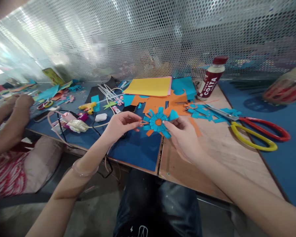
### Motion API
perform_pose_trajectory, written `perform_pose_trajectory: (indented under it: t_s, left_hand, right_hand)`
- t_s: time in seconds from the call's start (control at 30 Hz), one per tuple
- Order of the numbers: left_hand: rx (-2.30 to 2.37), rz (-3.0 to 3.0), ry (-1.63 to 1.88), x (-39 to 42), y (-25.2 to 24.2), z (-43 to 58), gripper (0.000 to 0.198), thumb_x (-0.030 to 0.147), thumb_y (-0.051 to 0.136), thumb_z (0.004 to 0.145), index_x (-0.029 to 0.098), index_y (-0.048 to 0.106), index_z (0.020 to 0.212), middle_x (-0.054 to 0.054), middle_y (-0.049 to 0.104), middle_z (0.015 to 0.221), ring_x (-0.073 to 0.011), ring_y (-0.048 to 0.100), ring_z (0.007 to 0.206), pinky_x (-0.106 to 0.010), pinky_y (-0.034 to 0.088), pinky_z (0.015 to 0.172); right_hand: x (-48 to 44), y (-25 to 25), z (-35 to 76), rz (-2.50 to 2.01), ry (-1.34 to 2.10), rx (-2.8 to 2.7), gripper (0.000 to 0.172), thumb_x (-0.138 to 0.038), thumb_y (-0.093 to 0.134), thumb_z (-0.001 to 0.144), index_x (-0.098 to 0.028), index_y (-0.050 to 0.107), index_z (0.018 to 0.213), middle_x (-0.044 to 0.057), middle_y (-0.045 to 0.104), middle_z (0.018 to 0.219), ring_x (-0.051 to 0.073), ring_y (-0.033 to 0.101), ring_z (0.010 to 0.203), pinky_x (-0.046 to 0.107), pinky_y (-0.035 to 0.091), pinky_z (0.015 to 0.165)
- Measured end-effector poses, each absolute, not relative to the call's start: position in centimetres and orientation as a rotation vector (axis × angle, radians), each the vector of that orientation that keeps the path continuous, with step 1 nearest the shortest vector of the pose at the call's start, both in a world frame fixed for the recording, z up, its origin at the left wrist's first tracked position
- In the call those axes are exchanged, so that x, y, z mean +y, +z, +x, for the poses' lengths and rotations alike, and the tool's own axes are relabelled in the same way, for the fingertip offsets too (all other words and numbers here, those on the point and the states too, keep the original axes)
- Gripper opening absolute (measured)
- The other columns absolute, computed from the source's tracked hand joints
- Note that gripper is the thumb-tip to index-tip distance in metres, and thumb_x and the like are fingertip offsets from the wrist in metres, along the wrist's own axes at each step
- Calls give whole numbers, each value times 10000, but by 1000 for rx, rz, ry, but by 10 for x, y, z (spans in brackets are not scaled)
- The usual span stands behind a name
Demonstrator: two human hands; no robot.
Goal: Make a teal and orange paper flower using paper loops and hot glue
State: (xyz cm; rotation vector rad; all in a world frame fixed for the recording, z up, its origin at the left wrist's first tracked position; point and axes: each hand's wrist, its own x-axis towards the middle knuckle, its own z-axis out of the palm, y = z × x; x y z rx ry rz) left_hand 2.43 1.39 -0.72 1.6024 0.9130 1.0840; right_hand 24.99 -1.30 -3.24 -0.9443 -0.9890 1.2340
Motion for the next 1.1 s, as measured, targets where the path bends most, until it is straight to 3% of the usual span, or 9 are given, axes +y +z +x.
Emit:
perform_pose_trajectory:
  t_s: [0.13,0.3,0.5,0.77,0.93,1.1]
  left_hand:
    - [937,1650,1073,14,-7,24,216,307,778,785,163,718,933,-38,752,843,-178,730,801,-245,572,602]
    - [1025,1749,1064,11,-4,24,243,365,784,783,167,740,918,-35,752,860,-125,666,689,-249,537,650]
    - [1077,1810,1049,11,-3,24,230,369,767,794,178,746,921,-41,749,862,-121,625,667,-247,505,621]
    - [1113,1778,983,-2,-3,15,219,350,768,799,185,750,941,-39,754,841,-122,628,655,-249,511,607]
    - [1180,1639,961,-32,-15,0,231,368,771,805,188,745,948,-50,762,876,-144,668,705,-264,549,637]
    - [1196,1519,997,-50,-26,-4,227,352,790,790,183,750,936,-41,760,858,-124,654,671,-246,554,623]
  right_hand:
    - [-14,-31,249,-941,1236,-1005,179,-340,822,737,-269,676,812,-26,661,741,169,637,724,352,544,763]
    - [-14,-33,249,-967,1218,-1001,192,-356,828,722,-279,665,790,-43,586,644,191,648,741,384,548,799]
    - [-13,-32,249,-955,1224,-997,198,-348,834,715,-269,658,762,-40,590,659,183,643,751,384,542,834]
    - [-22,-35,246,-982,1420,-980,190,-341,827,745,-240,678,808,-7,704,847,170,665,803,319,549,755]
    - [-30,-44,243,-1086,1422,-1121,249,-405,832,735,-234,656,775,-7,682,757,174,643,722,326,535,677]
    - [-32,-52,244,-1074,1395,-1186,208,-403,807,773,-247,690,846,8,714,826,189,663,764,336,543,689]
